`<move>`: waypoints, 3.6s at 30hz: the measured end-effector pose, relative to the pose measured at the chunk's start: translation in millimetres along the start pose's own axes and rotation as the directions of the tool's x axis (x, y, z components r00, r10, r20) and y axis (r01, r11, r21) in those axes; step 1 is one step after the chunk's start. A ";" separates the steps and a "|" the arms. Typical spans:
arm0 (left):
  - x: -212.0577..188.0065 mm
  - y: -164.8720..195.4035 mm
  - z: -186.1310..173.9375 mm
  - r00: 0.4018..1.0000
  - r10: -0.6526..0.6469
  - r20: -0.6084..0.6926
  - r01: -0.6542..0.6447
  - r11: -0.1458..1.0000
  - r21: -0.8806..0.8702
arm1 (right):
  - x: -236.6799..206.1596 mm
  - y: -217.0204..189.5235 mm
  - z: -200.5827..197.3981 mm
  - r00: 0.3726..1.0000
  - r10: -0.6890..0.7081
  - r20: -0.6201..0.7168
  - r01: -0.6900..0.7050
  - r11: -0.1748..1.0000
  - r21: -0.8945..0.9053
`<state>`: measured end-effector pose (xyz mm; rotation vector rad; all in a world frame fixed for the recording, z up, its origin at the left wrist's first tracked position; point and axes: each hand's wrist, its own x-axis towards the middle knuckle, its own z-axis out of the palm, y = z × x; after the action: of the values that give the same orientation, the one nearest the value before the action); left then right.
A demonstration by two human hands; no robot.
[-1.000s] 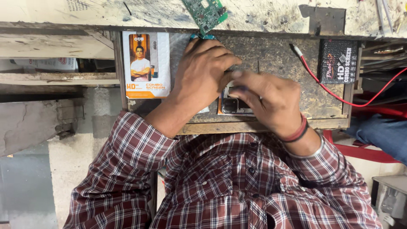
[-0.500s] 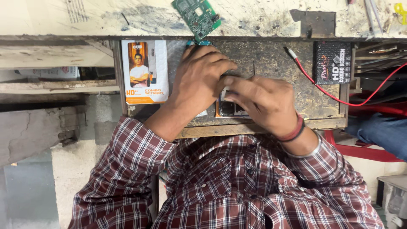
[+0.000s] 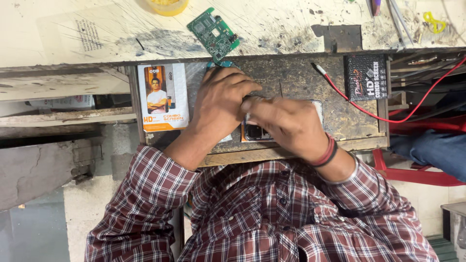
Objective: The person uses a precision screwdriver to remove screws from a disassembled smartphone, then uses a soldering iron to heat and remove a small component. The person handles the phone, screwdriver, and soldering iron throughout the clip.
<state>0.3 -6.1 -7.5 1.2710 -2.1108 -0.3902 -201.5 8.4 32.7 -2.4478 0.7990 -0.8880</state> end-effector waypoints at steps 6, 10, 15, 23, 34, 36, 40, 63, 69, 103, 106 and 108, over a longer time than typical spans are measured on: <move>1.0 1.1 -0.3 1.000 -0.011 0.010 0.011 1.000 0.004 | 0.5 2.3 0.3 0.999 0.033 0.033 -0.032 0.999 -0.033; -0.3 1.8 -1.1 1.000 0.014 -0.014 -0.014 1.000 0.008 | 0.8 0.4 -0.2 1.000 0.008 -0.026 -0.012 0.990 -0.138; 1.3 3.8 -3.0 1.000 -0.015 0.001 0.015 1.000 0.001 | -6.1 1.9 -2.0 0.999 0.012 -0.031 -0.015 0.995 -0.099; 0.9 6.7 -4.0 0.999 -0.038 0.019 0.038 0.999 -0.009 | -30.8 30.4 -42.1 0.905 0.308 -0.293 -0.339 0.939 -0.061; 3.1 7.7 -2.9 0.999 -0.027 0.025 0.028 0.999 -0.016 | -38.2 36.8 -44.4 0.927 0.323 -0.192 -0.375 0.826 -0.420; 3.7 9.3 -3.9 0.998 -0.053 0.036 0.053 0.999 -0.004 | -41.7 28.7 -48.7 0.946 0.285 -0.152 -0.323 0.850 -0.416; 3.4 10.0 -10.5 0.999 -0.043 -0.002 0.043 0.999 0.010 | -47.6 11.1 -49.6 0.961 0.259 0.094 -0.198 0.886 -0.418; -5.7 14.9 1.8 0.977 0.132 0.168 -0.114 0.987 -0.115 | -66.8 14.8 -64.4 0.975 0.171 0.143 -0.072 0.848 -0.526; -0.3 27.4 -12.4 0.995 0.082 -0.049 -0.095 0.909 -0.407 | -77.3 15.4 -53.7 0.857 0.507 -0.090 -0.493 0.858 0.145; 25.4 57.0 47.3 0.969 -0.014 0.248 0.225 -0.377 -0.899 | -80.3 19.5 -9.5 0.872 0.488 0.036 -0.360 0.589 0.723; 24.9 55.0 47.9 0.966 -0.018 0.257 0.227 -0.416 -0.881 | -91.8 21.4 -14.1 0.827 0.561 -0.037 -0.424 0.666 0.614; 23.2 53.0 47.7 0.969 0.019 0.248 0.232 -0.426 -0.874 | -96.9 24.0 -13.6 0.790 0.605 -0.102 -0.440 0.675 0.593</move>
<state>-74.6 -3.6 -6.0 0.1429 -0.6690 -1.9828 -280.9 49.7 -13.5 -1.4752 1.1055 -1.0659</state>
